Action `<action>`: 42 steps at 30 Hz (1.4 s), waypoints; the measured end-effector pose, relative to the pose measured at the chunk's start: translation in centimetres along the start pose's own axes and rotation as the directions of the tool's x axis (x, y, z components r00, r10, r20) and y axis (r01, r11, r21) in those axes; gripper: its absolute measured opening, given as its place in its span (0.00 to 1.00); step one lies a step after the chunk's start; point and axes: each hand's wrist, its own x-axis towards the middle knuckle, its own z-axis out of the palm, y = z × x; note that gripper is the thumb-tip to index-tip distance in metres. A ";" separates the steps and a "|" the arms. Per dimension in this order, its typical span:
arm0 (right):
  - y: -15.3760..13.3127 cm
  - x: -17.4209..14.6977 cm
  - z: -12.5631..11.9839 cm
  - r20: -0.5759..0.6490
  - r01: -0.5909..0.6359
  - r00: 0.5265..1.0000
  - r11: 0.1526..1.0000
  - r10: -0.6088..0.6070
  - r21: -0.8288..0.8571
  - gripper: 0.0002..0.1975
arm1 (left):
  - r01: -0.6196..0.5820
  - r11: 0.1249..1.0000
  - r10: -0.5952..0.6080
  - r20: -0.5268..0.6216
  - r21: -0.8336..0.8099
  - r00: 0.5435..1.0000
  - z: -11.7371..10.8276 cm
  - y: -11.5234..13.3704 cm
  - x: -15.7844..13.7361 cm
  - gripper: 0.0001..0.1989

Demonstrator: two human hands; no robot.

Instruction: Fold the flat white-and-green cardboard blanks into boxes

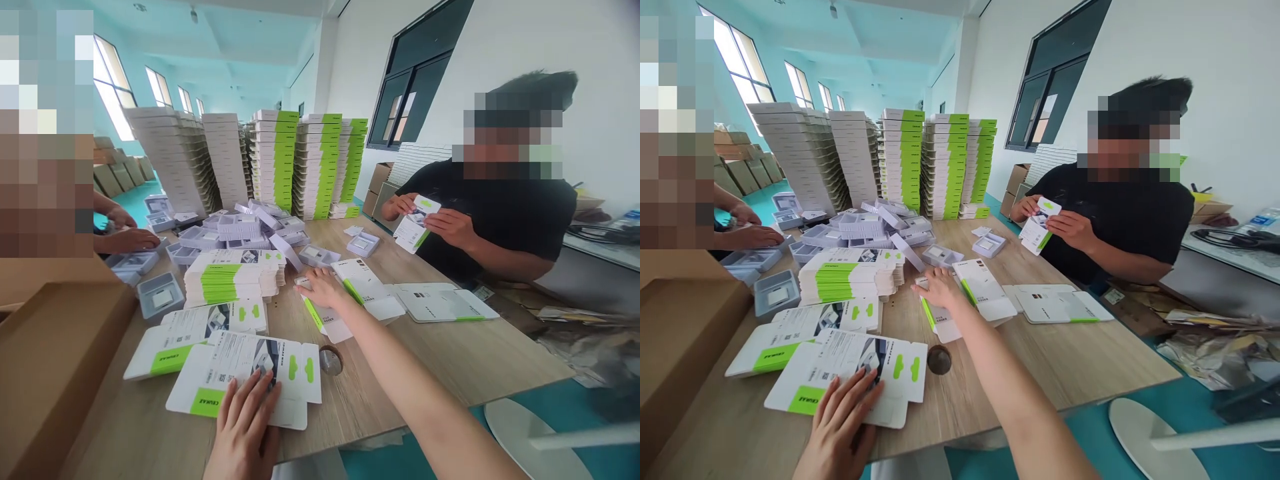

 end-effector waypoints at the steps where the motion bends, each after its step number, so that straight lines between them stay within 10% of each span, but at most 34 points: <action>1: 0.0 0.1 -0.2 0.010 0.002 1.000 1.000 -0.002 -0.003 0.19 | 0.006 1.000 -0.006 -0.007 -0.007 1.000 -0.1 0.1 0.2 0.25; 9: -2.3 -2.1 -2.1 0.067 -0.002 0.998 0.998 -0.001 0.057 0.27 | 0.084 0.992 -0.094 -0.112 -0.090 0.989 -0.8 0.9 1.2 0.22; 17: -5.7 -13.4 -3.3 -0.134 0.033 0.991 0.973 -0.002 0.227 0.27 | 0.174 0.932 -0.253 -0.230 -0.317 0.940 -3.0 1.1 1.6 0.24; 21: -8.7 -19.4 -4.2 -0.606 0.311 0.772 0.715 0.194 0.626 0.22 | 0.196 0.791 -0.418 -0.278 -0.580 0.865 -7.4 2.1 4.6 0.21; 24: -10.3 -21.4 -6.1 -0.739 0.400 0.654 0.757 0.159 0.517 0.23 | 0.425 0.448 -0.639 0.051 -0.787 0.768 -9.4 2.9 6.6 0.10; 28: -10.5 -21.1 -8.7 -0.628 0.351 0.778 0.821 0.013 0.451 0.18 | 0.573 -0.023 -0.574 0.480 -0.819 0.663 -9.4 2.9 6.9 0.23; 35: -10.1 -20.0 -9.4 -0.272 0.162 0.962 0.775 0.012 0.610 0.08 | 0.684 -0.273 -0.301 0.736 -0.676 0.607 -8.8 1.0 4.9 0.26; 42: -10.0 -20.1 -10.1 0.015 0.017 0.999 0.622 -0.046 0.783 0.08 | 0.709 -0.562 0.382 0.626 -0.426 0.680 -7.0 0.7 2.0 0.45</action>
